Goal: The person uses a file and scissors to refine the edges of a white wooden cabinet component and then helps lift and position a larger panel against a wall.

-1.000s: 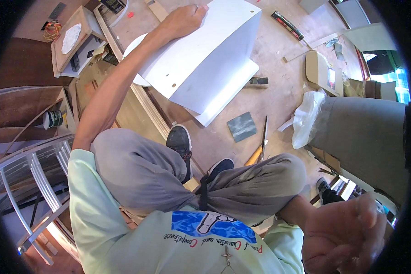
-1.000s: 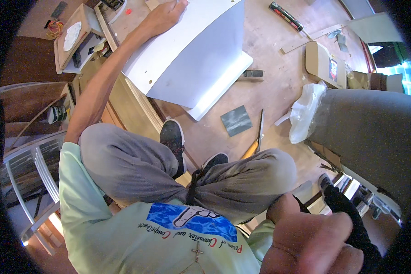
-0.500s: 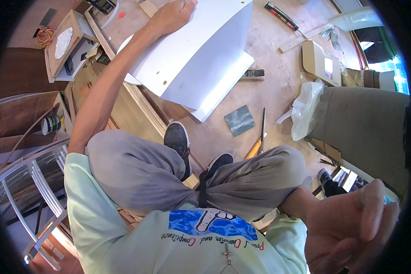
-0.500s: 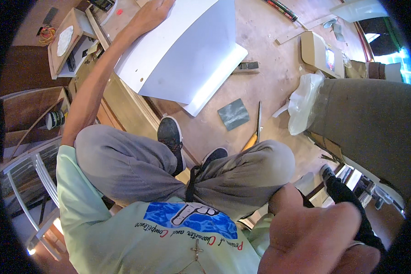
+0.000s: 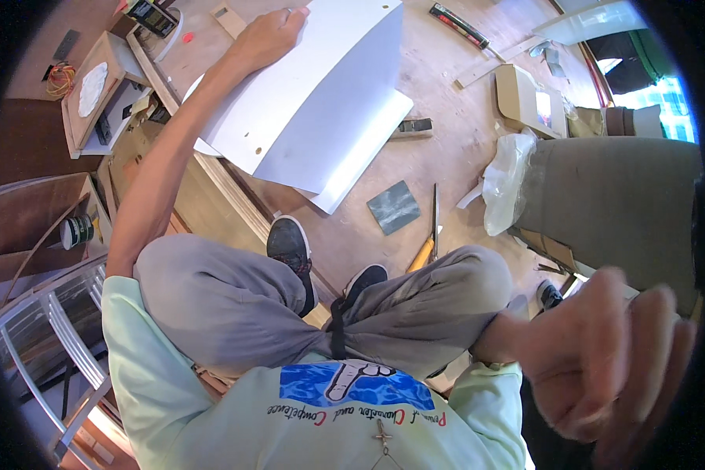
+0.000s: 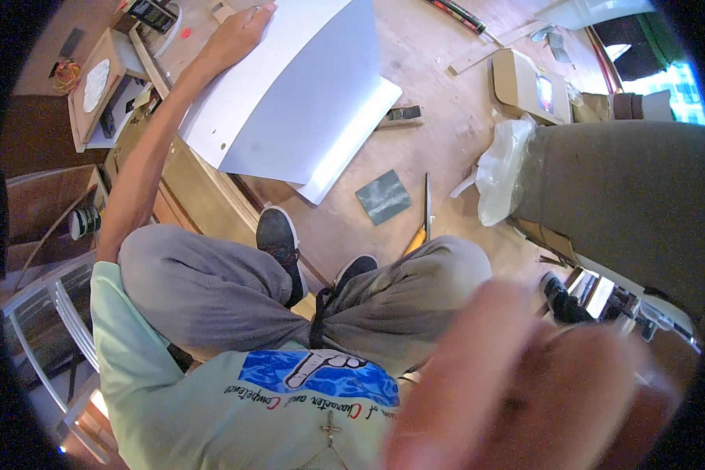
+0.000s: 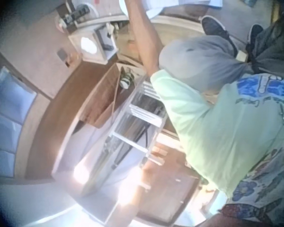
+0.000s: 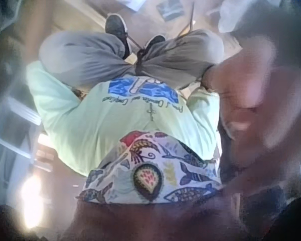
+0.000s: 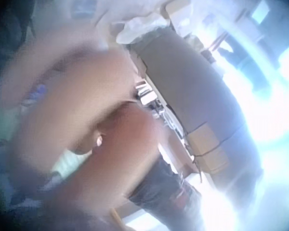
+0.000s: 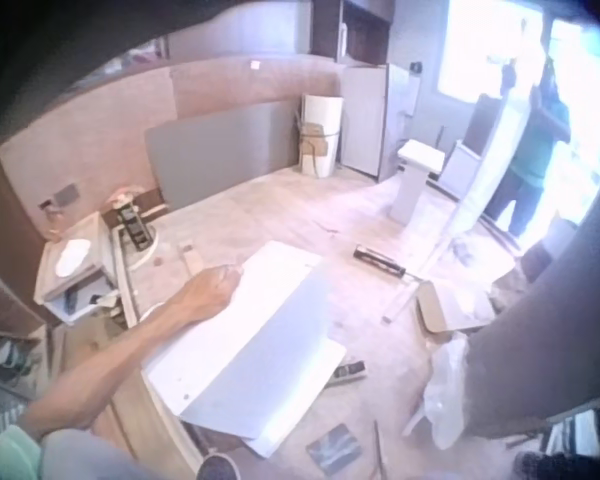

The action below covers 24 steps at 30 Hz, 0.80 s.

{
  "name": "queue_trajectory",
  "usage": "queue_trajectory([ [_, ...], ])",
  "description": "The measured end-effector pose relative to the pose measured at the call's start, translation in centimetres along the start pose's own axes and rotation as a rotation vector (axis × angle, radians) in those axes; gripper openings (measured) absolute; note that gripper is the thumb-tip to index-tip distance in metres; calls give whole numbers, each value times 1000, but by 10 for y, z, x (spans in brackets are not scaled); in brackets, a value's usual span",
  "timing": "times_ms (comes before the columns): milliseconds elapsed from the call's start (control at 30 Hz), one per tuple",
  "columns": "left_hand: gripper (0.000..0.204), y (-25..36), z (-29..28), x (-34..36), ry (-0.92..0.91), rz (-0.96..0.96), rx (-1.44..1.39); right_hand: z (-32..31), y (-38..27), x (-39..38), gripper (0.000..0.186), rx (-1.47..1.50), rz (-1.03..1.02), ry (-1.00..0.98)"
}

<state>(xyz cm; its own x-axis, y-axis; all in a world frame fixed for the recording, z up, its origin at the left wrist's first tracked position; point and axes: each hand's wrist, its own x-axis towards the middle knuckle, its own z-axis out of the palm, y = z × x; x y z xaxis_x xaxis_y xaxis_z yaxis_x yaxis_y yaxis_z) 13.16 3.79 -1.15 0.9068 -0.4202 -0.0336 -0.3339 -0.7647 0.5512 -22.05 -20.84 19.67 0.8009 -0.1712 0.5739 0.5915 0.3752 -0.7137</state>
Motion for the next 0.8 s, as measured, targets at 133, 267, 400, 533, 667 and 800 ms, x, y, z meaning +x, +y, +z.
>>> queue_trajectory([
  [133, 58, -4, 2, 2, 55, 87, 22, -11, -15, -6, 26, -244, -87, 11],
  [267, 54, -10, 7, 6, 81, 147, 33, -9, -8, -12, 23, -314, -84, 11],
  [400, 54, -24, 8, 9, 121, 191, 52, -9, -6, -18, 21, -344, -52, 16],
  [533, 57, -27, 12, 22, 92, 190, 102, -19, -3, -17, 20, -407, -12, 41],
  [667, 60, -14, 4, 1, 66, 124, 97, -18, 2, -18, 20, -449, -13, 26],
  [800, 56, -1, 5, 4, 55, 68, 111, -25, -4, -18, 21, -498, -35, 60],
])
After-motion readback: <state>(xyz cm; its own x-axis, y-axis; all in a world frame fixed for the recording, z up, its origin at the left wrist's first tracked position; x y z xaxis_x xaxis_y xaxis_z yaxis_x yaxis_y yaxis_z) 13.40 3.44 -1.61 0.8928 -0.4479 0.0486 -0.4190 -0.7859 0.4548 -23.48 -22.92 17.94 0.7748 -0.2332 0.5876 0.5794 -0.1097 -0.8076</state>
